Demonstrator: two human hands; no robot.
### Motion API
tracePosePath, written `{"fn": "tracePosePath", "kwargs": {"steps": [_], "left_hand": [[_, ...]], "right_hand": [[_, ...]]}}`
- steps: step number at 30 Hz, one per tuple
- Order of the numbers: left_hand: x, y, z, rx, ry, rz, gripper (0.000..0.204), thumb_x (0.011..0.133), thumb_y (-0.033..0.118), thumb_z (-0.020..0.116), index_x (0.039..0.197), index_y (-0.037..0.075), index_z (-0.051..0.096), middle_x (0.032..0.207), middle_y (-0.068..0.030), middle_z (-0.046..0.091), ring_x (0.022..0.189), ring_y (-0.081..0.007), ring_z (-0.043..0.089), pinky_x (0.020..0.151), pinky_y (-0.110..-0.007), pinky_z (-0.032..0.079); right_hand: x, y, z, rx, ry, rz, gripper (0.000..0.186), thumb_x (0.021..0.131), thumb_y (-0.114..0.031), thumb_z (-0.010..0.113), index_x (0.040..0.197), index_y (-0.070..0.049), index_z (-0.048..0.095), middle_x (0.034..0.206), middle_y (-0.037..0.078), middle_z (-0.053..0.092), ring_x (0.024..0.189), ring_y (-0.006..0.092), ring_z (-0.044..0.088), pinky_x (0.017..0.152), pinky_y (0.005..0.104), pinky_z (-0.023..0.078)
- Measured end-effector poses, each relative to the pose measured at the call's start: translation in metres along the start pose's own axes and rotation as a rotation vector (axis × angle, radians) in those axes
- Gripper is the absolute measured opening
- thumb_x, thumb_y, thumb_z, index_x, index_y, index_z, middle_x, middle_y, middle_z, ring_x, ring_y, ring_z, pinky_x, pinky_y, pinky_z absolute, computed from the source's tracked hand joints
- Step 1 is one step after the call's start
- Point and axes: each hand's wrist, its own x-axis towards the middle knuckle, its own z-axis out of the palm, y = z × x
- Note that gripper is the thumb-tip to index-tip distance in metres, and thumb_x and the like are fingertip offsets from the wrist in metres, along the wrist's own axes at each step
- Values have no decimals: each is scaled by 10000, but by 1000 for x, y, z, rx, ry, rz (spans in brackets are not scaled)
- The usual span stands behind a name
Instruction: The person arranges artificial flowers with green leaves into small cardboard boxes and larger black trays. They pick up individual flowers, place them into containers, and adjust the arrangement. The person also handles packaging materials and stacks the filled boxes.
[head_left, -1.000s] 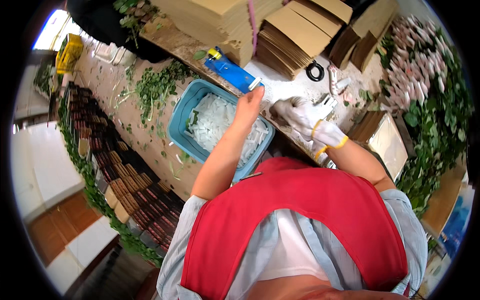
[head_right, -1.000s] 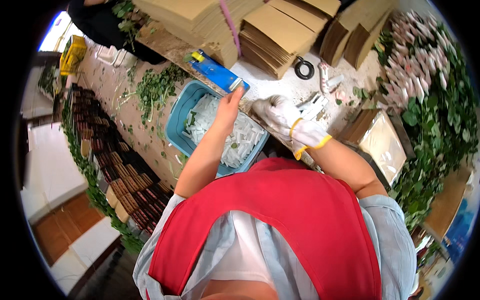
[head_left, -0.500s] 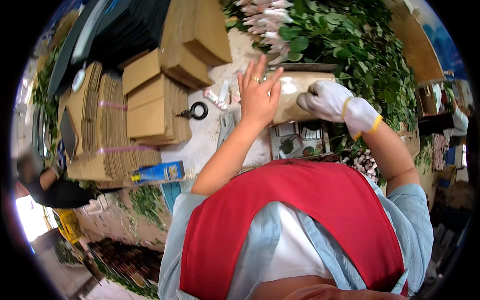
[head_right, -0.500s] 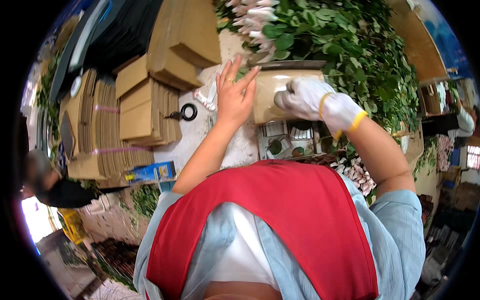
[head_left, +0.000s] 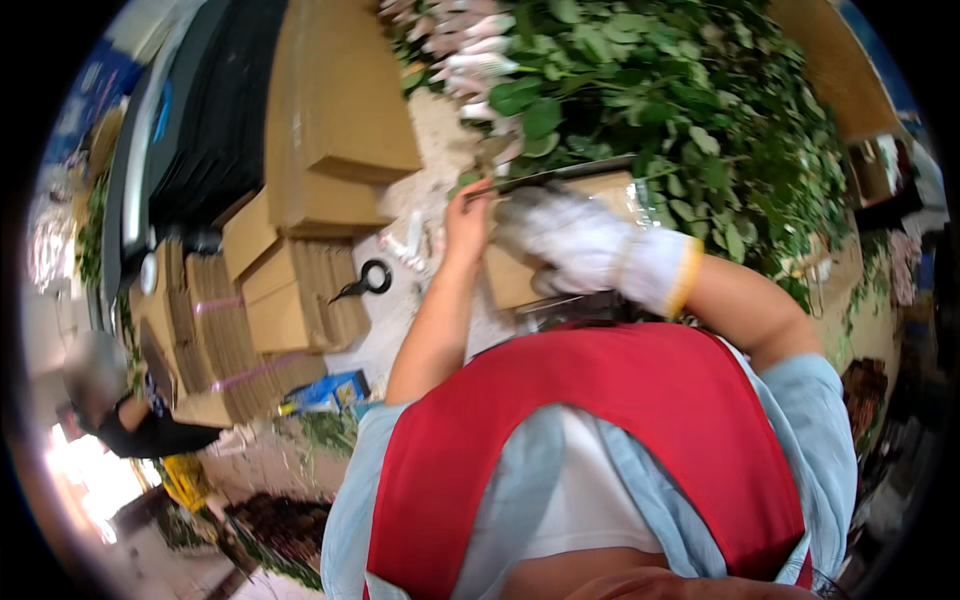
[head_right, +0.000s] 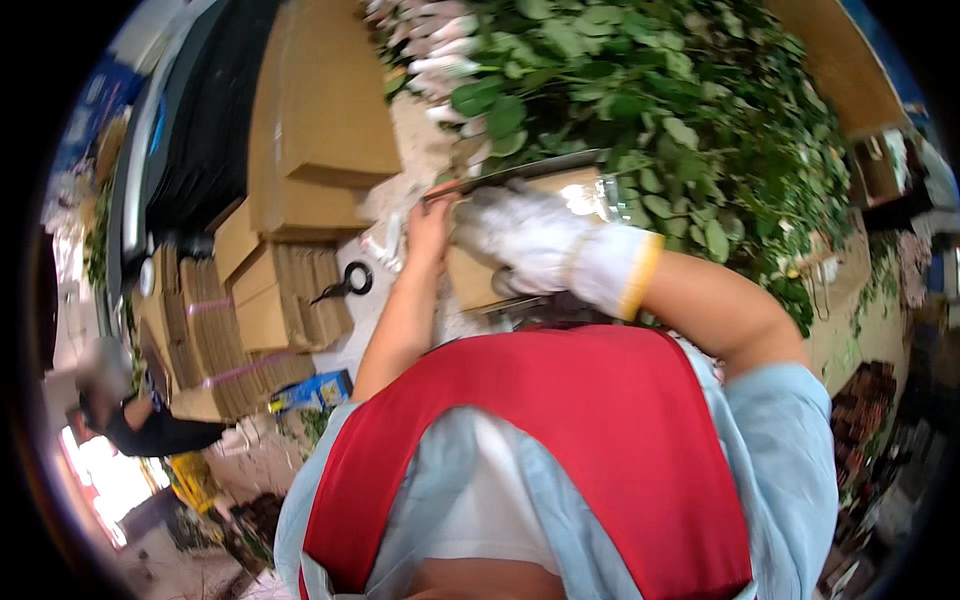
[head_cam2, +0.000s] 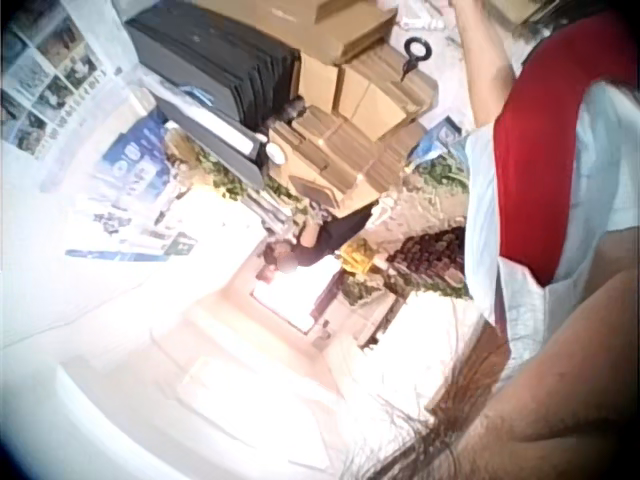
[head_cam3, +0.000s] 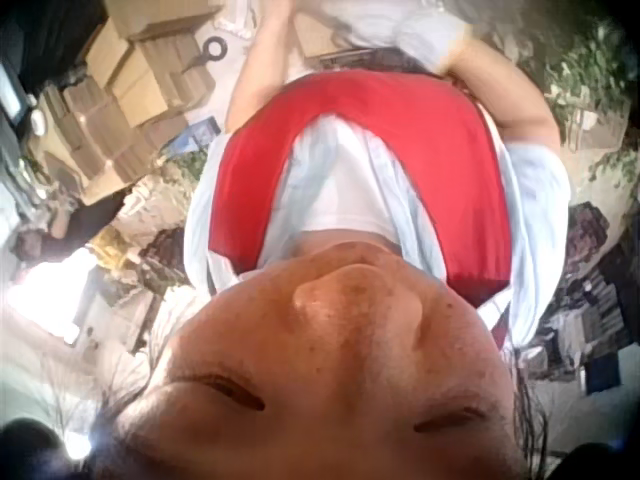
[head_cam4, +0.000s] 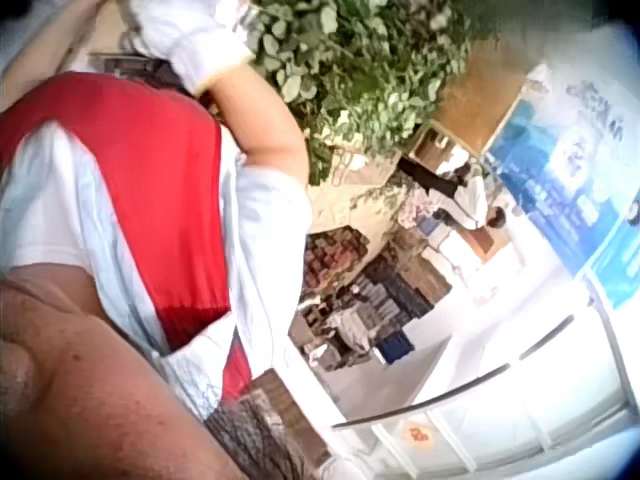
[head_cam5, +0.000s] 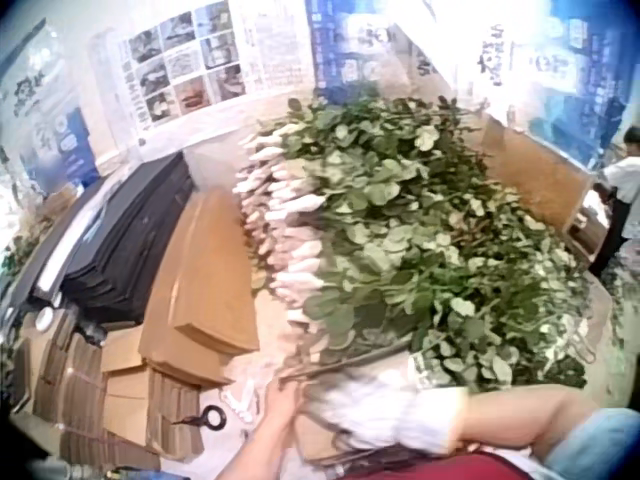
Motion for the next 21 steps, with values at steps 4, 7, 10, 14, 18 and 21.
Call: {"fn": "tracePosePath", "kwargs": {"steps": [4,7,10,14,18,21], "left_hand": [[-35,-14,-36,113,-72,106,649,1048,266,611,1593,33,346,1561,-175,445,1427,-285,451,1166,-380,382],[-80,-35,-81,237,62,104,443,1054,183,554,1456,-3,534,1491,-148,517,1402,-274,476,1180,-380,352],[-102,-65,-99,249,66,-136,361,1065,191,536,1369,6,597,1143,-75,659,1049,-166,601,932,-314,475],[-95,-64,-68,44,108,-239,382,1090,295,526,1360,34,591,915,1,632,793,-87,532,742,-257,441],[-70,5,-15,-307,-224,-321,682,1086,569,394,1533,54,414,1313,-97,609,1135,-213,610,987,-344,492],[-56,63,23,-568,-732,-184,837,1052,702,250,1633,101,239,1651,-128,350,1466,-324,438,1194,-487,405]], "right_hand": [[-10,19,64,117,-372,202,559,799,-267,706,1311,-60,618,1339,209,618,1242,386,589,1075,489,447],[-3,2,85,58,347,-265,468,808,-262,681,1243,-88,674,1161,180,712,1165,307,653,981,474,500],[15,-22,103,301,-230,-283,301,739,-228,702,1001,-89,757,1139,124,703,1079,299,667,919,509,532],[15,-31,72,-157,390,-217,205,665,-272,701,739,-82,715,863,118,678,932,288,668,862,461,540],[-40,-25,-43,-144,406,-229,245,658,-255,697,804,-60,717,977,134,690,983,287,678,879,391,555],[-67,-35,-126,163,556,70,465,790,-298,705,1185,-53,684,1236,168,669,1167,311,645,1004,379,518]]}}
